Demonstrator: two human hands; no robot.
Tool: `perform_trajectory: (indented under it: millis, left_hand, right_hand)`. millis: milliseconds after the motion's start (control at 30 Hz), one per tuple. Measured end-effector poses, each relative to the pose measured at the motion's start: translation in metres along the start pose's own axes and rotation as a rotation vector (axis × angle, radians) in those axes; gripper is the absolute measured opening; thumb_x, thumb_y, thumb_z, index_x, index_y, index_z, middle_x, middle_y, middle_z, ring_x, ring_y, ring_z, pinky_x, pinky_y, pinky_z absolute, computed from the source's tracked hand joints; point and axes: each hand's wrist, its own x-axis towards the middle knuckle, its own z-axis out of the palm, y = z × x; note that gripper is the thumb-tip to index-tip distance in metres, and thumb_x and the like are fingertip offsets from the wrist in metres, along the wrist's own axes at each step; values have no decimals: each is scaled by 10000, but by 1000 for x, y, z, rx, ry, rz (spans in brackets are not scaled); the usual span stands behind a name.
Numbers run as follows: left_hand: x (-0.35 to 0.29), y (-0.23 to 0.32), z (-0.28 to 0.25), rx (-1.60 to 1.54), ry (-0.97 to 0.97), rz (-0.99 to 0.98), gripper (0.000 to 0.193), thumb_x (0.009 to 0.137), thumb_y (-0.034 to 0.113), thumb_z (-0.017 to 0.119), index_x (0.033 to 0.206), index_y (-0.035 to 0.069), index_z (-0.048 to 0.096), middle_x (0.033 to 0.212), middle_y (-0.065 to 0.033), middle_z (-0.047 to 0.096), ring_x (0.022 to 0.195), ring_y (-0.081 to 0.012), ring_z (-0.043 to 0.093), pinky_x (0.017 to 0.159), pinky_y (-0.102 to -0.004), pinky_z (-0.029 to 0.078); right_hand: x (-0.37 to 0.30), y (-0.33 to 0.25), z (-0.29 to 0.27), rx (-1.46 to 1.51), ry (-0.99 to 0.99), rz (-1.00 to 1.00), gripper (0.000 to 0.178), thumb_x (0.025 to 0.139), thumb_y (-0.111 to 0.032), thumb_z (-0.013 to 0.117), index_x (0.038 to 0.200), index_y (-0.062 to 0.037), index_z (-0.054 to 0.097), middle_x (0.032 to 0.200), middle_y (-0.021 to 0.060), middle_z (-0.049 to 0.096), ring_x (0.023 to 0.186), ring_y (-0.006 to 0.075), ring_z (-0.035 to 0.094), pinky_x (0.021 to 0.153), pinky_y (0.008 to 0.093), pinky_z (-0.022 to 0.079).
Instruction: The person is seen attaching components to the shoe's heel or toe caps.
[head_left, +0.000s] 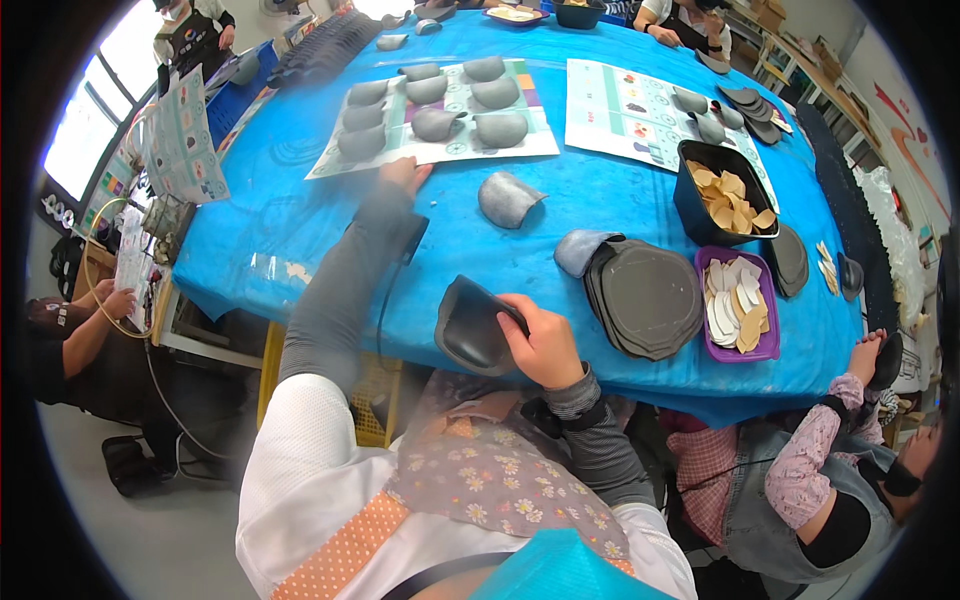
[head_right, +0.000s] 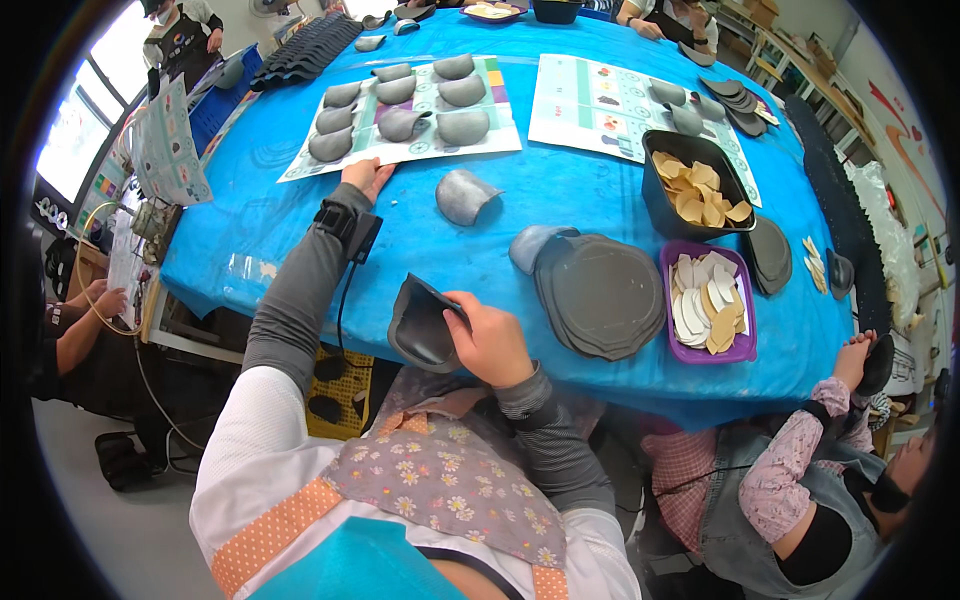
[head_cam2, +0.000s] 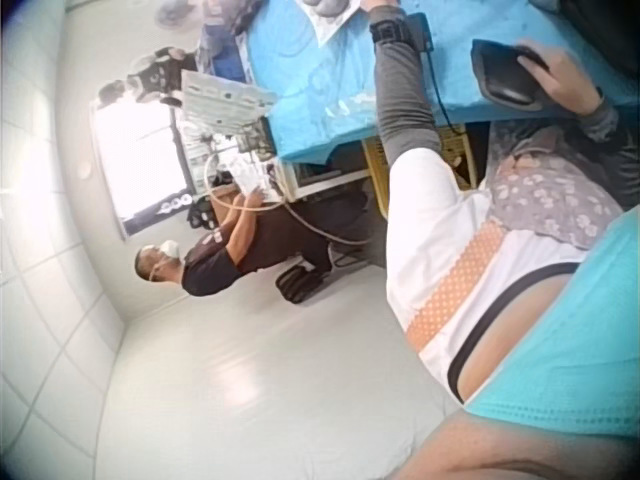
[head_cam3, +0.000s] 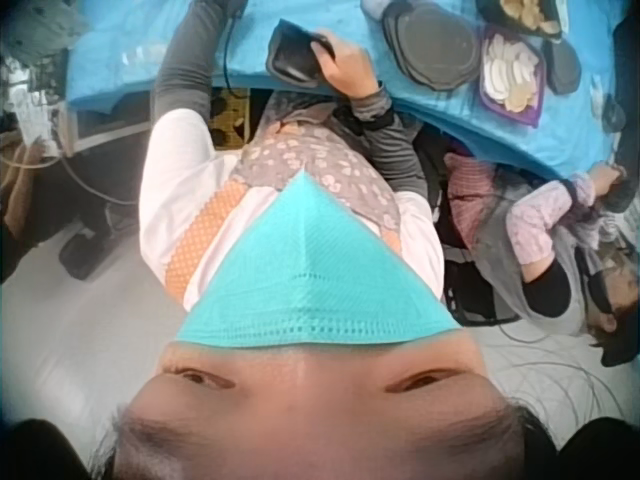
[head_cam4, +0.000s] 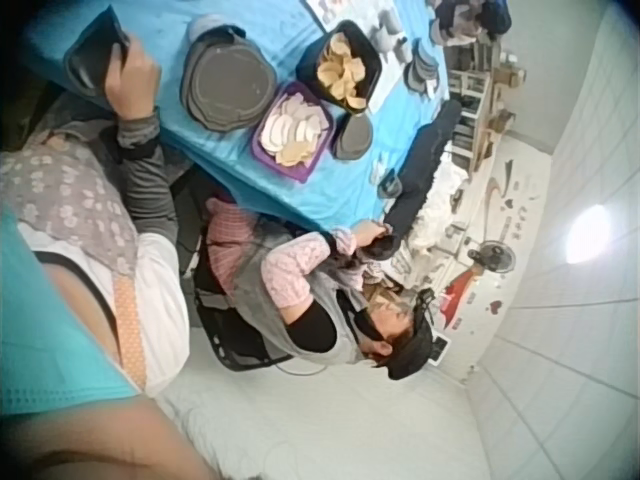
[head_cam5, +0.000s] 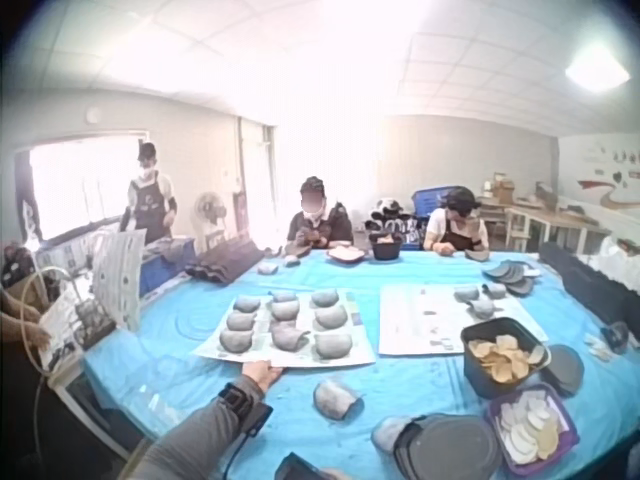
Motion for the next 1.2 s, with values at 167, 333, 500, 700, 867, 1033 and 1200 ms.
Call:
perform_trajectory:
  millis: [167, 333, 500, 700, 867, 1033, 1200]
  left_hand:
    - [-73, 71, 53, -167, 5, -248, 251, 972, 82, 426, 1169, -65, 479, 1078, -167, 618, 874, -234, 659, 685, -277, 575]
    - [-81, 100, 34, 583, -245, -260, 328, 919, 403, 591, 957, 86, 665, 724, 32, 672, 535, -38, 554, 480, -193, 382]
    - [-59, 91, 15, 1088, 523, 670, 776, 763, 540, 699, 1326, 75, 435, 1230, -162, 520, 1073, -278, 541, 878, -426, 454]
    - [-44, 84, 19, 1319, 572, 409, 1218, 621, 624, 753, 1520, 196, 52, 1514, -231, 168, 1334, -392, 337, 1037, -498, 368]
    - [-46, 91, 26, 1131, 598, 363, 1185, 654, 477, 779, 1516, 209, 10, 1496, -214, 164, 1233, -405, 456, 983, -492, 423]
    - [-58, 95, 10, 899, 422, 399, 1191, 658, 403, 786, 1509, 152, -8, 1453, -268, 127, 1179, -446, 467, 983, -503, 421]
    - [-77, 105, -22, 906, 320, 502, 1290, 608, 396, 857, 1492, 22, -5, 1404, -347, 136, 1323, -456, 153, 1088, -481, 267]
  right_hand:
    - [1, -1, 0, -11, 0, 8, 192, 891, -137, 597, 1067, -65, 613, 725, 179, 633, 646, 360, 619, 554, 413, 467]
    - [2, -1, -1, -27, 21, 19, 189, 893, -142, 597, 1065, -66, 612, 733, 184, 634, 646, 360, 619, 554, 410, 466]
    - [3, -1, -1, 50, -31, 66, 194, 896, -138, 593, 1070, -54, 608, 747, 190, 637, 666, 364, 624, 567, 403, 471]
    - [6, -2, 0, 76, -20, 91, 198, 897, -136, 591, 1073, -45, 606, 779, 197, 649, 705, 370, 635, 592, 394, 483]
    - [4, 0, -2, 57, -26, 103, 201, 899, -141, 592, 1072, -40, 604, 810, 202, 656, 727, 369, 644, 600, 391, 488]
    - [3, 1, -1, 129, -36, 108, 201, 906, -144, 588, 1073, -33, 602, 825, 210, 655, 732, 372, 645, 609, 390, 493]
    - [4, 0, 0, 119, -42, 103, 202, 909, -141, 584, 1077, -30, 598, 825, 212, 652, 737, 371, 646, 614, 389, 494]
